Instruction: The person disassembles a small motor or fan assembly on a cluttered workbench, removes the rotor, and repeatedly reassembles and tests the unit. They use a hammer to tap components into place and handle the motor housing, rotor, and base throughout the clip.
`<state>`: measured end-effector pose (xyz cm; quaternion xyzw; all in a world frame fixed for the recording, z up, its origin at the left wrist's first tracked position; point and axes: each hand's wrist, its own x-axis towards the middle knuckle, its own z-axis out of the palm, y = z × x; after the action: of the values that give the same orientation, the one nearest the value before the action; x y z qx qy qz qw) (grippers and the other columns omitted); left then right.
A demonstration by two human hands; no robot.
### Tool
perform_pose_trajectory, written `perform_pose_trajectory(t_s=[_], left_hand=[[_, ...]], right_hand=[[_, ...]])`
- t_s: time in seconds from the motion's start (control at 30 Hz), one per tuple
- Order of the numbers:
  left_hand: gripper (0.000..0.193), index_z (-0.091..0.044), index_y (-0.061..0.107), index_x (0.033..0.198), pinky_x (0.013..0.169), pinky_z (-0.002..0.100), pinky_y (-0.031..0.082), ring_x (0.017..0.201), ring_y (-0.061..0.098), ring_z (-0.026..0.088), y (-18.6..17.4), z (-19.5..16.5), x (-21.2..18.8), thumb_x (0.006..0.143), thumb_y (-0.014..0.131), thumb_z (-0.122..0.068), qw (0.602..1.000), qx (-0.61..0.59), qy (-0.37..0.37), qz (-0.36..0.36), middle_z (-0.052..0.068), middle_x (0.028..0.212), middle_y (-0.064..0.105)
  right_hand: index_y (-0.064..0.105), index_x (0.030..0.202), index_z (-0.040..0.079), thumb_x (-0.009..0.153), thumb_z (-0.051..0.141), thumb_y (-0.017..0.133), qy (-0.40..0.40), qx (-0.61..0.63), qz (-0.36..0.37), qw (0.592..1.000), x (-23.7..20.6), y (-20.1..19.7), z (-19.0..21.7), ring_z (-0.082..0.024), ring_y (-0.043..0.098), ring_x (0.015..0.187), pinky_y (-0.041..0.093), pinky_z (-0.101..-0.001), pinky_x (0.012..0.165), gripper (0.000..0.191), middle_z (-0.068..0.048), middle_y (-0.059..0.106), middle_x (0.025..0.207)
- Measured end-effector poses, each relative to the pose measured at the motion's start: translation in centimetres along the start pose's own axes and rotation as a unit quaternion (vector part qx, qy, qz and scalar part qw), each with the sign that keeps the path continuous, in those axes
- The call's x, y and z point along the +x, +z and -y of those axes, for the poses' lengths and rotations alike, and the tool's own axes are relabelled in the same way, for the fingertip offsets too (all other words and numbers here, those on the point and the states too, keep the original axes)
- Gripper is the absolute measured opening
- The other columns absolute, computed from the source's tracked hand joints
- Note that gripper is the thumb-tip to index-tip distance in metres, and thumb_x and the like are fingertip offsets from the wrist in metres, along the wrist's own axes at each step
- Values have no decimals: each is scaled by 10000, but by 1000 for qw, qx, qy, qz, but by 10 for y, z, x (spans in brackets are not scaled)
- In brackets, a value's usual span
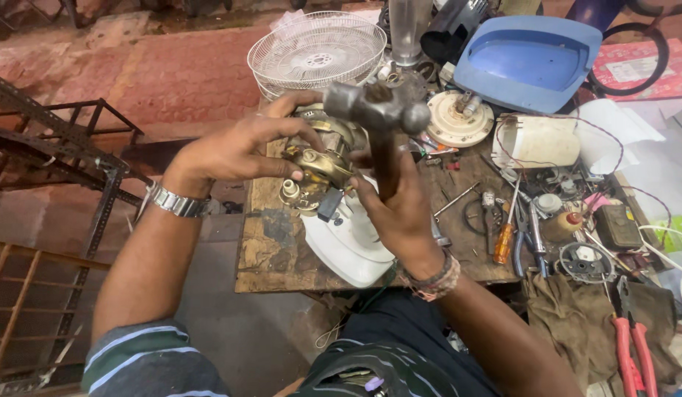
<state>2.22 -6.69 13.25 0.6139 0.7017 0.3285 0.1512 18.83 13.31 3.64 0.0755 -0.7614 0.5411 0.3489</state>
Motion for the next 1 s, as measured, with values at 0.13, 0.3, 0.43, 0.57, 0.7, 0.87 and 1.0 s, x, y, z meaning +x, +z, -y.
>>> perform_pose_trajectory(t_s=[0.13,0.3,0.43,0.57,0.7,0.87,1.0], left_hand=[[273,-82,705,1024,1220,470,352,1519,366,339,5,6,-7,790,847,-74,999,14,33,-17,151,1648,341],[210,-89,703,909,1226,482,373,1501,402,316,7,7,-7,768,859,-75,999,12,26,-40,138,1628,388],[274,-98,716,1025,1253,484,352,1263,555,288,7,8,-5,785,841,-133,1000,-5,5,-28,159,1609,404],[248,-132,734,942,1190,479,379,1455,419,344,9,12,-6,754,874,-212,998,41,-2,-56,179,1597,413],[276,-135,757,949,1209,518,314,1477,381,388,20,10,-2,741,914,-226,993,74,15,-93,195,1572,439],[385,-198,803,1077,1161,541,365,1420,417,399,51,2,8,742,914,-353,966,151,-48,-204,189,1502,474],[735,-127,662,1356,1134,558,390,1403,422,403,60,1,10,741,880,-465,950,182,-66,-244,208,1461,481]], right_hand=[[529,1275,-6,975,76,722,86,49,-3,995,3,7,0,-101,728,899,609,-237,742,366,-75,758,1131],[486,1185,-3,916,108,719,222,133,-38,965,-17,13,5,-76,692,726,552,-223,511,373,-68,744,1059],[548,1222,11,950,176,679,282,142,-82,945,-58,4,-3,-89,596,561,467,-235,411,344,-83,665,816],[583,1201,29,941,241,694,318,73,-134,936,-94,-52,-64,-51,526,521,411,-216,414,353,15,601,746],[582,1090,28,905,243,718,446,53,-143,882,-139,-111,-155,-95,461,451,324,-262,353,315,-11,561,683],[598,979,8,975,313,706,561,149,-133,803,-196,-152,-238,-127,452,472,337,-283,385,323,-39,594,695],[617,1162,14,921,342,761,426,-316,-13,848,-174,-154,-224,-273,552,845,449,-398,701,432,-138,628,1007]])
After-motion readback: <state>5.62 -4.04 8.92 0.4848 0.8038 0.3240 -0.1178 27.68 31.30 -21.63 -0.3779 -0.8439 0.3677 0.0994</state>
